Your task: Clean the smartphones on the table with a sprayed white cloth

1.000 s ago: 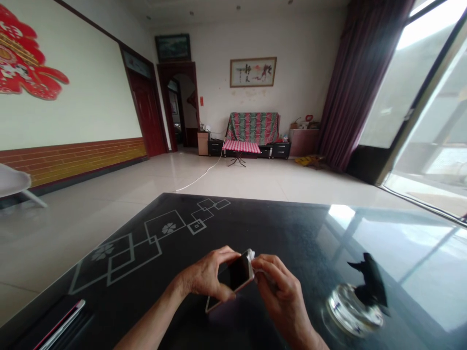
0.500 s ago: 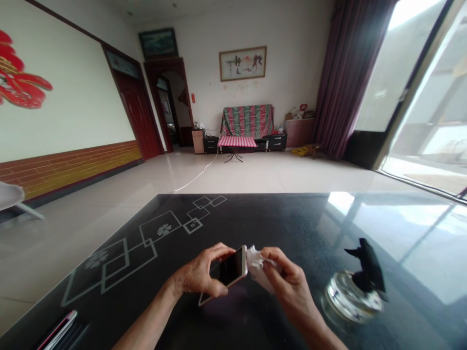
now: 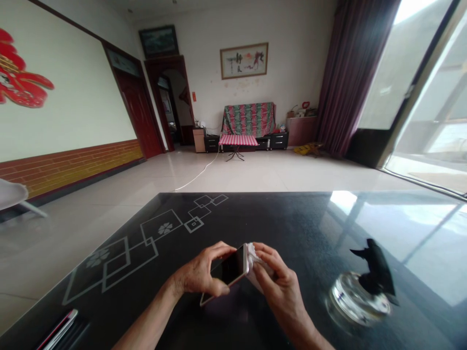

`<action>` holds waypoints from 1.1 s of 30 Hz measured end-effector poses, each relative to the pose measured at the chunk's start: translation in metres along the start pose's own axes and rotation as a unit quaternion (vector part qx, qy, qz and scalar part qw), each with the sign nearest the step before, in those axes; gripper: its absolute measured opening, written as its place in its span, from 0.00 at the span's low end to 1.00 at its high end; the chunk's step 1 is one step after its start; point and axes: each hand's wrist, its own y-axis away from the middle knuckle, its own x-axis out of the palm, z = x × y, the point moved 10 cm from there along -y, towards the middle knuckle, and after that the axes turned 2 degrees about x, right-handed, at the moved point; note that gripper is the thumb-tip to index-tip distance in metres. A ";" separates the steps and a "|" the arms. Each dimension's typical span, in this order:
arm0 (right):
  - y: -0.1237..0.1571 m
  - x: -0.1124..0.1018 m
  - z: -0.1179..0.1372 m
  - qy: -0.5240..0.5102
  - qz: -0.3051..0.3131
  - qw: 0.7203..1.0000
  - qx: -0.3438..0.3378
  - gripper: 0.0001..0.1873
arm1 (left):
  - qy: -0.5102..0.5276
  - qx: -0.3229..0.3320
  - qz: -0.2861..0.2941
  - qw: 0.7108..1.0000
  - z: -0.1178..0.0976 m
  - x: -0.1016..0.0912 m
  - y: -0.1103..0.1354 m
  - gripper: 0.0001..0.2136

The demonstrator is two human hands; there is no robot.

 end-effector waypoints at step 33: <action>0.014 0.005 0.022 0.130 0.035 0.980 -0.145 0.13 | 0.006 0.001 0.002 1.000 0.000 0.000 0.000 0.33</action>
